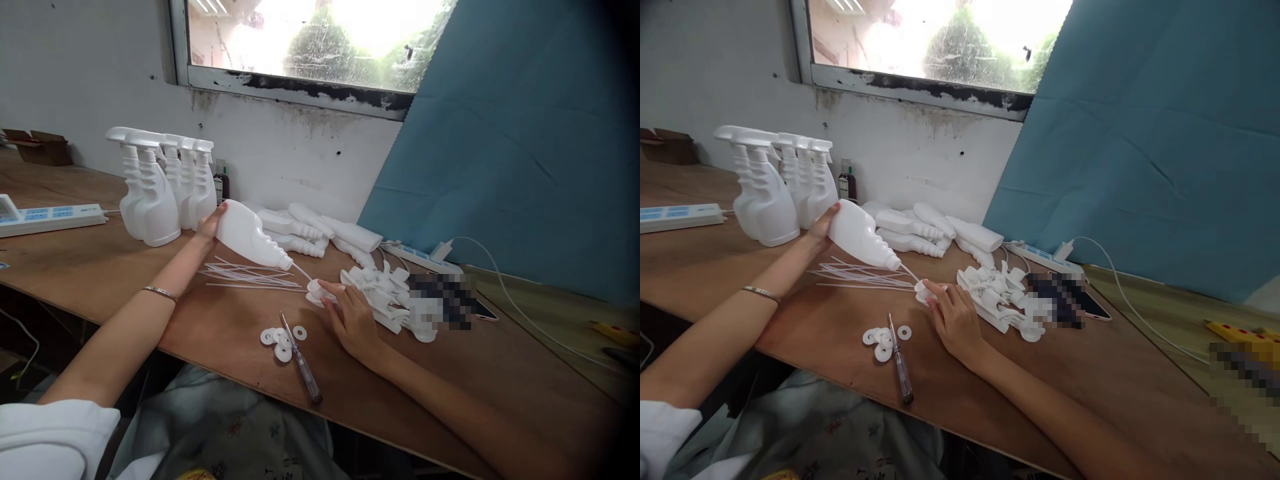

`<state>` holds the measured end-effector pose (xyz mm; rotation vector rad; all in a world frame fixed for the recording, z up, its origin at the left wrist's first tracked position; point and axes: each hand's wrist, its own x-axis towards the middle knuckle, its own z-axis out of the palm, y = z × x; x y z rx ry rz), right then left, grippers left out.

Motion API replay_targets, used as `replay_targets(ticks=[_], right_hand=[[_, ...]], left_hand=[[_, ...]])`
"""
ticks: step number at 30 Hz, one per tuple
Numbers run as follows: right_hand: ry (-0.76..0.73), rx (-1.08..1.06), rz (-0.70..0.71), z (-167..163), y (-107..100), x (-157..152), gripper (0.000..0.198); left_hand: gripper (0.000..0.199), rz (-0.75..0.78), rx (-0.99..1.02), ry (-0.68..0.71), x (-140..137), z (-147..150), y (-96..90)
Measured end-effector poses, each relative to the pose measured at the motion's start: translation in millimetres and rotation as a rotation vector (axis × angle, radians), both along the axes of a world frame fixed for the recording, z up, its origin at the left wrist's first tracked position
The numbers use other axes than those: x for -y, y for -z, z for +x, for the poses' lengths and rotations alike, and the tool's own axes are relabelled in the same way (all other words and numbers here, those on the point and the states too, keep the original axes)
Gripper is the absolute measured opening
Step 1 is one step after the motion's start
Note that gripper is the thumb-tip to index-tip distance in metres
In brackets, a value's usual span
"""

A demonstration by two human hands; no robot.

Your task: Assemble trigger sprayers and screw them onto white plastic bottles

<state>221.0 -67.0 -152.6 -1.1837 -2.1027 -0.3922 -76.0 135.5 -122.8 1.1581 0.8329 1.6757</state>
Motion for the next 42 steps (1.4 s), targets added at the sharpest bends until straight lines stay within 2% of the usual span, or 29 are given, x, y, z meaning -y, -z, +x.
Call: replay_targets(ticks=[4, 10, 14, 19, 27, 31, 38, 42], right_hand=[[-0.049, -0.004, 0.025, -0.5, 0.1, 0.3, 0.032], [-0.094, -0.083, 0.040, 0.1, 1.5, 0.1, 0.035], [-0.125, -0.155, 0.039, 1.8, 3.4, -0.7, 0.038], [-0.179, -0.251, -0.071, 5.3, 6.7, -1.0, 0.044], [-0.248, -0.166, -0.154, 6.7, 6.2, -1.6, 0.037], [-0.296, -0.137, -0.159, 6.4, 5.0, -1.0, 0.034], [-0.266, -0.158, -0.162, 6.3, 5.7, -1.1, 0.032], [-0.244, -0.150, -0.130, 5.6, 4.9, -0.7, 0.031]], left_hand=[[0.050, -0.064, 0.024, 0.061, 11.8, 23.1, 1.8], [0.045, -0.065, 0.016, 0.114, 29.3, 44.0, -0.6], [0.045, -0.049, -0.026, 0.094, 31.7, 45.0, -0.3], [0.044, -0.011, -0.084, 0.056, 33.9, 45.7, -0.6], [0.036, 0.187, -0.235, -0.118, 40.0, 47.8, -4.9], [0.035, 0.236, -0.268, -0.128, 39.3, 48.0, -4.6], [0.033, 0.321, -0.290, -0.120, 39.2, 44.3, -7.8], [0.034, 0.308, -0.264, -0.103, 39.6, 44.5, -8.9]])
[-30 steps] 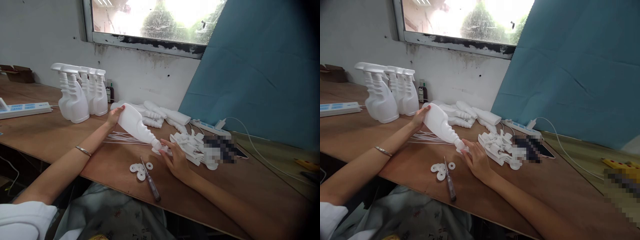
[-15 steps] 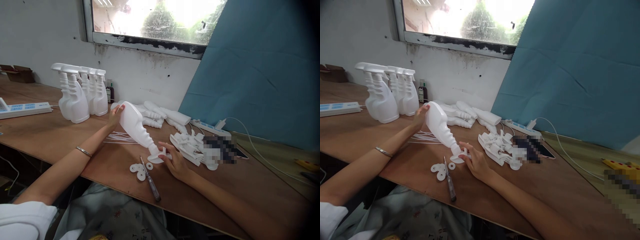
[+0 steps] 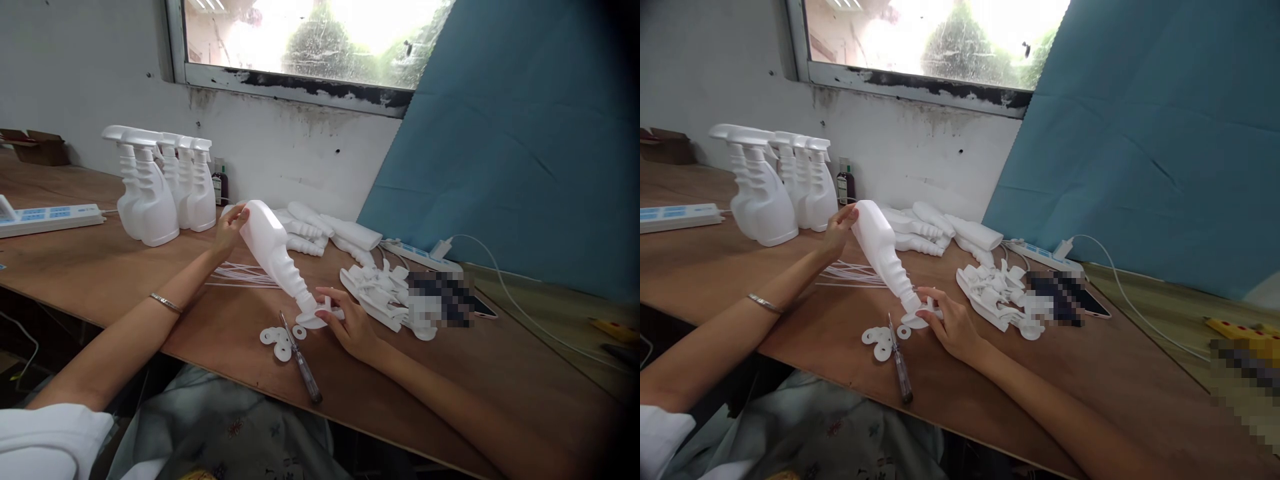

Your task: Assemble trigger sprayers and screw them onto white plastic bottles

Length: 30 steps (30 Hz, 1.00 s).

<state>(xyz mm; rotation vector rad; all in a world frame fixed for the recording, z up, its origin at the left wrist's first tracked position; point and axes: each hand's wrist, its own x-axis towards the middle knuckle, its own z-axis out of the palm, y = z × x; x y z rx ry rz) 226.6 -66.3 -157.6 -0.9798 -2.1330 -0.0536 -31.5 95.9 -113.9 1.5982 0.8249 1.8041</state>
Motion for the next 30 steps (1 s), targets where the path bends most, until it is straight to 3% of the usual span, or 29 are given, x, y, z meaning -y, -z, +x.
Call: replay_targets(ticks=[5, 12, 21, 30], right_hand=[[0.021, -0.010, 0.000, -1.3, -0.9, 1.1, 0.029], [0.059, -0.047, -0.023, -1.1, -1.3, -0.2, 0.028], [0.035, -0.005, -0.024, -1.8, 0.0, 0.1, 0.028], [0.039, 0.017, -0.030, -1.6, -1.0, 0.4, 0.027]], left_hand=[[0.038, -0.071, 0.127, 0.150, -2.0, 1.1, 1.2], [0.030, -0.077, 0.241, 0.237, 2.2, 0.2, -3.8], [0.037, -0.083, 0.205, 0.261, 9.3, 5.2, -6.0], [0.042, 0.082, 0.171, 0.186, 13.3, 7.9, -12.3]])
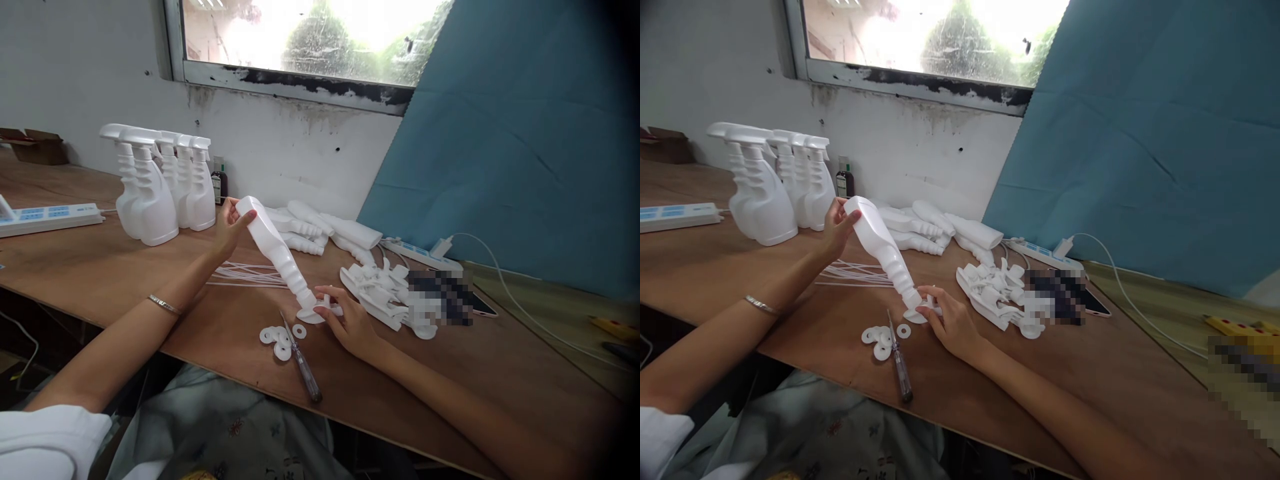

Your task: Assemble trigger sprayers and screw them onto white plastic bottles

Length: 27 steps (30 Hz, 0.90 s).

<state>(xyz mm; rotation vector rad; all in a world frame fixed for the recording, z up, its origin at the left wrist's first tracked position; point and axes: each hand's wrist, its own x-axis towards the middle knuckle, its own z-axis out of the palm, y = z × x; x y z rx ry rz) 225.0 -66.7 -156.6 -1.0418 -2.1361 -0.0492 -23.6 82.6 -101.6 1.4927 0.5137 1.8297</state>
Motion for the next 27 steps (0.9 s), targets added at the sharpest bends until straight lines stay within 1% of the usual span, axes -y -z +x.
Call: replay_targets(ticks=[3, 5, 7, 9, 11, 13, 16, 18, 21, 27], right_hand=[[0.036, -0.020, -0.018, -0.8, -1.0, -0.2, 0.026], [0.053, -0.040, -0.035, -1.4, -1.7, -0.2, 0.025], [0.054, -0.054, -0.056, -1.8, -2.1, -0.1, 0.025], [0.050, -0.063, -0.077, -1.9, -2.3, 0.3, 0.025], [0.046, -0.068, -0.087, -2.0, -2.3, 0.7, 0.026], [0.043, -0.067, -0.081, -2.2, -2.5, 1.0, 0.026], [0.043, -0.047, -0.039, -2.5, -2.8, 1.0, 0.025], [0.043, -0.028, -0.005, -2.3, -2.5, 0.7, 0.025], [0.041, -0.008, 0.015, -1.3, -1.0, 0.0, 0.025], [0.030, -0.003, 0.032, -0.1, 0.5, -0.5, 0.026]], left_hand=[[0.040, 0.105, -0.055, -0.080, 5.0, -0.8, -5.3], [0.038, 0.158, -0.077, -0.101, 8.0, -1.2, -8.2], [0.035, 0.184, -0.070, -0.068, 9.4, -1.5, -9.6], [0.033, 0.189, -0.036, 0.002, 9.1, -1.6, -9.8], [0.031, 0.165, 0.015, 0.085, 7.8, -1.8, -9.4], [0.031, 0.105, 0.065, 0.151, 6.7, -2.1, -9.5], [0.031, -0.003, 0.114, 0.197, 6.4, -3.2, -11.1], [0.029, -0.060, 0.148, 0.193, 7.1, -3.9, -12.7], [0.026, -0.109, 0.193, 0.151, 8.4, -3.8, -14.7], [0.027, -0.197, 0.196, 0.119, 6.9, -3.2, -15.5]])
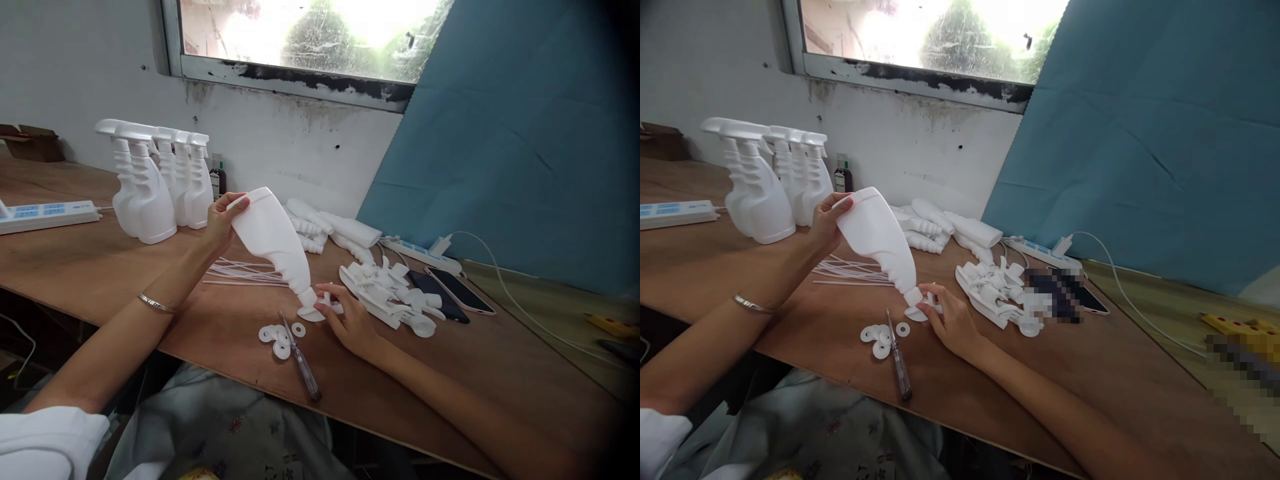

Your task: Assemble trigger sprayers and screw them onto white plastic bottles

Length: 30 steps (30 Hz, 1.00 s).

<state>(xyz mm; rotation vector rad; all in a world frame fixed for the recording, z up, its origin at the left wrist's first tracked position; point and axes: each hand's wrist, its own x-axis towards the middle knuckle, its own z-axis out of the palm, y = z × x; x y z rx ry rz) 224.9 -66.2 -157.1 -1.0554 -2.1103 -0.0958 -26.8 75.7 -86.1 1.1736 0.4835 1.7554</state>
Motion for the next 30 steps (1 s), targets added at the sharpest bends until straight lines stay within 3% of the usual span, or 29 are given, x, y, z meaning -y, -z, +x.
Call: replay_targets(ticks=[6, 12, 21, 25, 30], right_hand=[[0.029, -0.085, -0.077, 0.0, -2.0, -0.5, 0.028], [0.026, -0.096, -0.155, -3.3, -4.8, 0.2, 0.053], [0.088, -0.066, -0.080, -6.1, -4.9, 2.3, 0.042], [0.128, -0.086, -0.003, -5.1, -1.5, 0.1, 0.040], [0.232, -0.102, 0.049, -4.2, -2.9, -1.1, 0.044]], left_hand=[[0.023, 0.125, -0.044, 0.035, -10.6, -5.6, 4.8], [0.024, 0.091, -0.072, 0.078, -10.6, -5.0, 9.3], [0.011, 0.042, -0.017, 0.159, 1.3, -3.8, 1.6], [0.028, -0.012, 0.162, 0.167, 4.1, -1.1, -1.0], [0.044, -0.083, 0.185, 0.205, 2.7, 2.0, 0.2]])
